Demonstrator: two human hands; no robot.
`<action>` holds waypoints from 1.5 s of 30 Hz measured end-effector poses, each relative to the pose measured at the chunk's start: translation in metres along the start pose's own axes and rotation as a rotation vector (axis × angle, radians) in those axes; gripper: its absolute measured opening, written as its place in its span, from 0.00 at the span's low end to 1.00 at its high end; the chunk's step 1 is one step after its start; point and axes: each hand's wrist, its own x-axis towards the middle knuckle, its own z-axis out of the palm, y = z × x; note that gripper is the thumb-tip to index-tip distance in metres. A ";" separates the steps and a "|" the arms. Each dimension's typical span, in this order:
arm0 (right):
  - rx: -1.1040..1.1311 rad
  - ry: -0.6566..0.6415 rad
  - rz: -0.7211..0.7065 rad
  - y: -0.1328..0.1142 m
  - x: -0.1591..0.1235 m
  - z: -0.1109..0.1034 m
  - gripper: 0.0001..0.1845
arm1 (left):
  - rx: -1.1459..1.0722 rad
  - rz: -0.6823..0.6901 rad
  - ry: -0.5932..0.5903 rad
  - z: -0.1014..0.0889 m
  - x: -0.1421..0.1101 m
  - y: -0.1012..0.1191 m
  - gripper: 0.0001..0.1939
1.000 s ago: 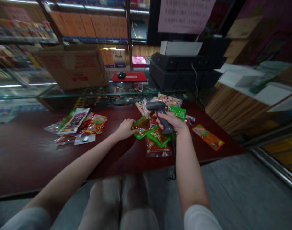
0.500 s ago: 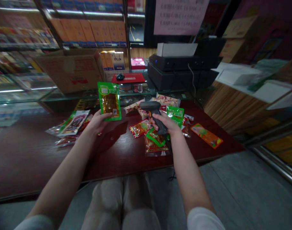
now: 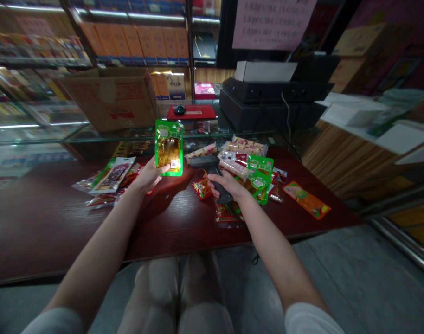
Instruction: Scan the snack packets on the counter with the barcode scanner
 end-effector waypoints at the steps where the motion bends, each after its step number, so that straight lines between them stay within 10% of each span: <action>1: -0.008 -0.003 -0.003 -0.001 -0.001 0.000 0.19 | 0.016 0.004 -0.006 0.001 0.000 0.000 0.26; 10: -0.004 -0.028 -0.021 -0.005 -0.005 0.000 0.18 | 0.245 0.079 -0.069 -0.002 -0.001 0.007 0.28; 21: 0.005 0.116 -0.200 -0.019 -0.016 -0.029 0.19 | 1.467 -0.316 0.106 -0.080 -0.029 0.035 0.30; 25: -0.025 0.216 -0.221 -0.018 -0.025 -0.038 0.21 | 1.643 -0.043 0.317 -0.059 -0.051 0.026 0.33; 29: -0.009 0.300 -0.254 -0.004 -0.040 -0.042 0.20 | 1.505 0.273 0.131 0.004 -0.054 0.007 0.24; 35: 0.072 0.348 -0.341 0.018 -0.060 -0.042 0.19 | 1.266 0.149 -0.280 0.086 -0.029 -0.028 0.29; 40: 0.093 0.361 -0.349 0.022 -0.065 -0.042 0.21 | 1.318 0.046 -0.249 0.092 -0.015 -0.038 0.25; 45: 0.042 0.360 -0.297 0.026 -0.062 -0.045 0.23 | 0.615 -0.061 -0.035 0.064 -0.009 -0.045 0.21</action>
